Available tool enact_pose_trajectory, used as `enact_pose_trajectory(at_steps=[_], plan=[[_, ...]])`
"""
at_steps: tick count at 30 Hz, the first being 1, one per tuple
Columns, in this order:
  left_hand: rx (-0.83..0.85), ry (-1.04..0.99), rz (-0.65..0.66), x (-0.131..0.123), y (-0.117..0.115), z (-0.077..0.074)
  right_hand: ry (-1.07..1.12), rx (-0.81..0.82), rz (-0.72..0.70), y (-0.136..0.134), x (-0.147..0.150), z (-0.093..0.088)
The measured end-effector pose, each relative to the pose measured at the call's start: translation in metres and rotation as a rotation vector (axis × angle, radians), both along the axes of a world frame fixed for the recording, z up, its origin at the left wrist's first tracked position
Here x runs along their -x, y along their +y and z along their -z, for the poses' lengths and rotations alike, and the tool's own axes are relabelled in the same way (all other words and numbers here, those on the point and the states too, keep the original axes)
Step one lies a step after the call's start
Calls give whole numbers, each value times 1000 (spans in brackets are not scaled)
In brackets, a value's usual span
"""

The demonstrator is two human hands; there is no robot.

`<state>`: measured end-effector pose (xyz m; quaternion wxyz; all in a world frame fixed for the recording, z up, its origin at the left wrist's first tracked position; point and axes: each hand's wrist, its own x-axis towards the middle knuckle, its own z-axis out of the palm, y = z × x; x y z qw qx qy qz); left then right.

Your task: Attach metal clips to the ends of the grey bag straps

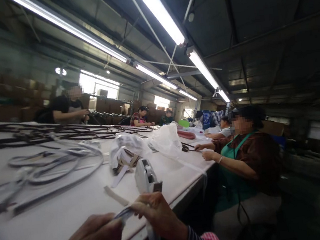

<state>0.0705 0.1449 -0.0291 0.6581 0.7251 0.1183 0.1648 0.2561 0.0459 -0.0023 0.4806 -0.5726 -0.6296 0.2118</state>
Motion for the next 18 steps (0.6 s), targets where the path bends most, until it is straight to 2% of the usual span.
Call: enact_pose_trajectory(at_steps=[4,7,9,11,13,16,18], plan=[[250,-156,-59,6,8,-22,-133,-198,133,19,26,9],[304,-281,-134,22,-2,-49,-100,-342,219,26,54,14],[309,-331,-181,33,-12,-67,-110,-383,220,31,71,21],[323,-360,-213,42,-18,-79,-124,-357,200,37,85,31],[343,-369,-217,46,-18,-85,-139,-295,180,41,95,44],[337,-393,-214,46,-14,-84,-104,-127,114,37,106,56],[256,-399,-245,44,-11,-80,31,20,44,28,108,55]])
